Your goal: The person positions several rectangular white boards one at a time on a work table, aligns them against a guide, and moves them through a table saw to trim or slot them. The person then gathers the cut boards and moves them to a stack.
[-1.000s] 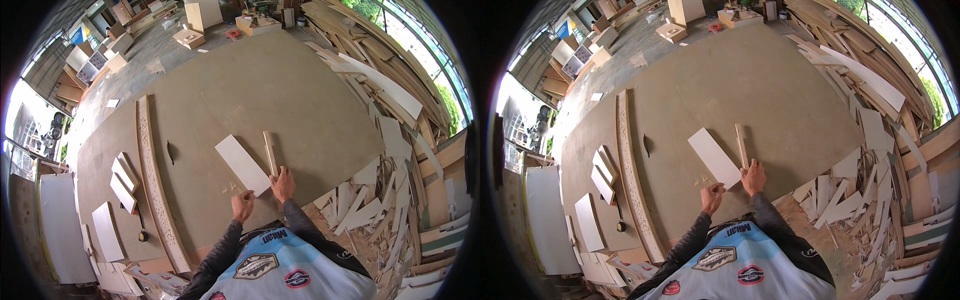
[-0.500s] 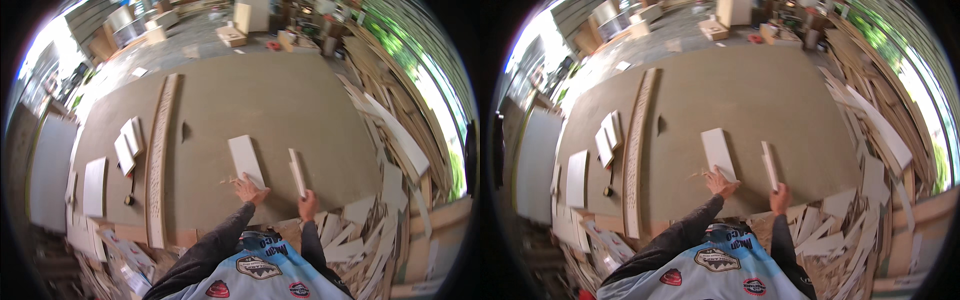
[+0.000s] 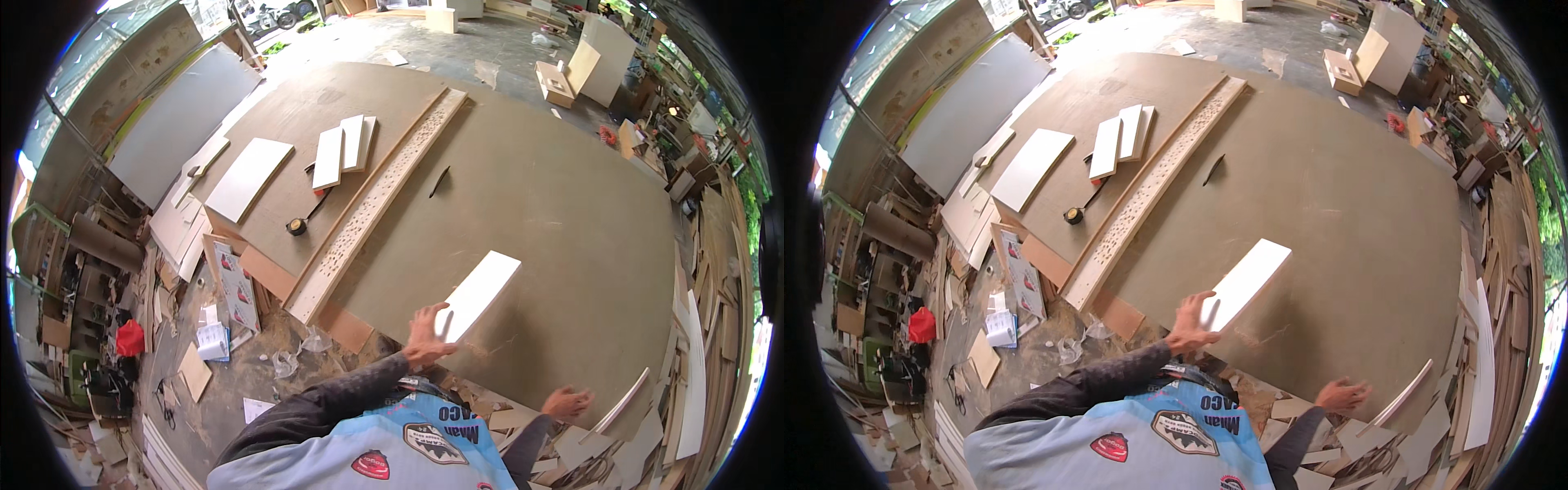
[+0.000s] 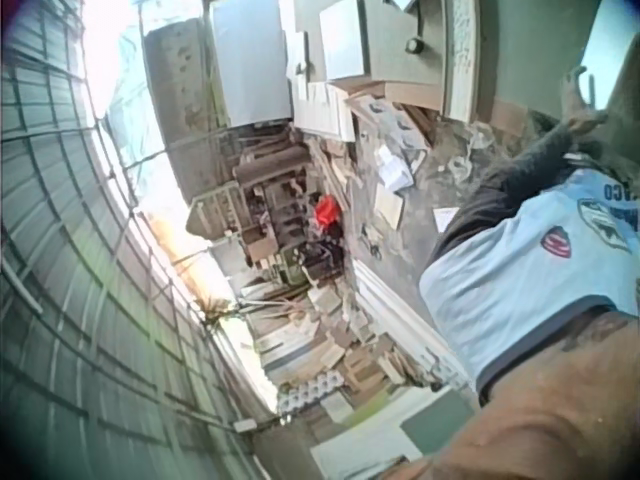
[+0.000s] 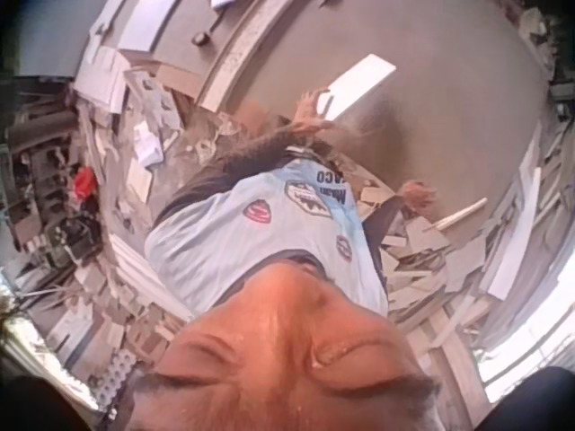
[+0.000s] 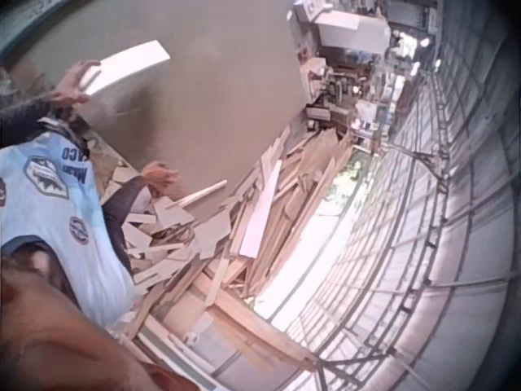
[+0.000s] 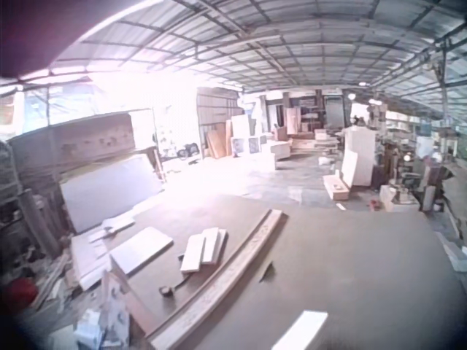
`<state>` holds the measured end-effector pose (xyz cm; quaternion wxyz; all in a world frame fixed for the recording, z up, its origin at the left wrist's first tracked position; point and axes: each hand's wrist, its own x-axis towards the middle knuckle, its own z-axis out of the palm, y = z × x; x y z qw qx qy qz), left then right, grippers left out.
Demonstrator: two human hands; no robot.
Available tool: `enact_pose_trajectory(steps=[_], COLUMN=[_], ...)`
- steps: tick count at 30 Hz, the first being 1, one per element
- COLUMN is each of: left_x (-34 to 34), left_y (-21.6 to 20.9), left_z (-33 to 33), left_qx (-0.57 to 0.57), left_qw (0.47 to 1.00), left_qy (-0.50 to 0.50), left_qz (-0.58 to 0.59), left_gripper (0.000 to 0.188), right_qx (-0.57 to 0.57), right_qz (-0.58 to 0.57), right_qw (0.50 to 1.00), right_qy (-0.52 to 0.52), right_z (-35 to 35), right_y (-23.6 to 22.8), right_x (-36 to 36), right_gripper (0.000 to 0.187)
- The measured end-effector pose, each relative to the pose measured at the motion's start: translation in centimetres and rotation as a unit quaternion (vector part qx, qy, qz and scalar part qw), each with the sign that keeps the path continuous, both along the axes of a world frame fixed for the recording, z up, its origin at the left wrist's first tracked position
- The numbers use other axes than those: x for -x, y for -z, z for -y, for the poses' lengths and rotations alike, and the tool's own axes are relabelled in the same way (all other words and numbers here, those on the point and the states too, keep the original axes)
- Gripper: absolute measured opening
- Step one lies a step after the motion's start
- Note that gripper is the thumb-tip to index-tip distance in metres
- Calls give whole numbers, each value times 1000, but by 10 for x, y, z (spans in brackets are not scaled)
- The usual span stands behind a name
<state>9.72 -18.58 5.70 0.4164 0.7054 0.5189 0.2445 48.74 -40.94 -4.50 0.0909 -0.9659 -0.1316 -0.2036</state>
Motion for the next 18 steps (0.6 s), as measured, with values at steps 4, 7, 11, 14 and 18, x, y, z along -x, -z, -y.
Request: enact_pose_trajectory(steps=[4, 7, 11, 14, 18], left_x=[76, 133, 209, 258, 304], left_y=[-43, -51, -32, -27, -6], left_z=[0, -20, -88, -151, -256], left_qx=[-96, -136, -183, -179, -180], left_qw=[992, 980, 946, 928, 917], left_qy=[-55, -146, -268, -324, -352], left_qz=[58, 5, -9, -31, -57], left_gripper=[97, 94, 78, 73, 76], right_qx=[-94, -154, -177, -162, -133], right_qz=[-6, -27, -109, -178, -222], right_qw=[987, 955, 889, 832, 797], right_qy=[-130, -251, -408, -499, -545], right_z=[-54, -91, -133, -152, -179], right_y=[1, -10, -20, -31, -38], right_x=[97, 163, 241, 289, 344], right_gripper=[52, 52, 49, 47, 47])
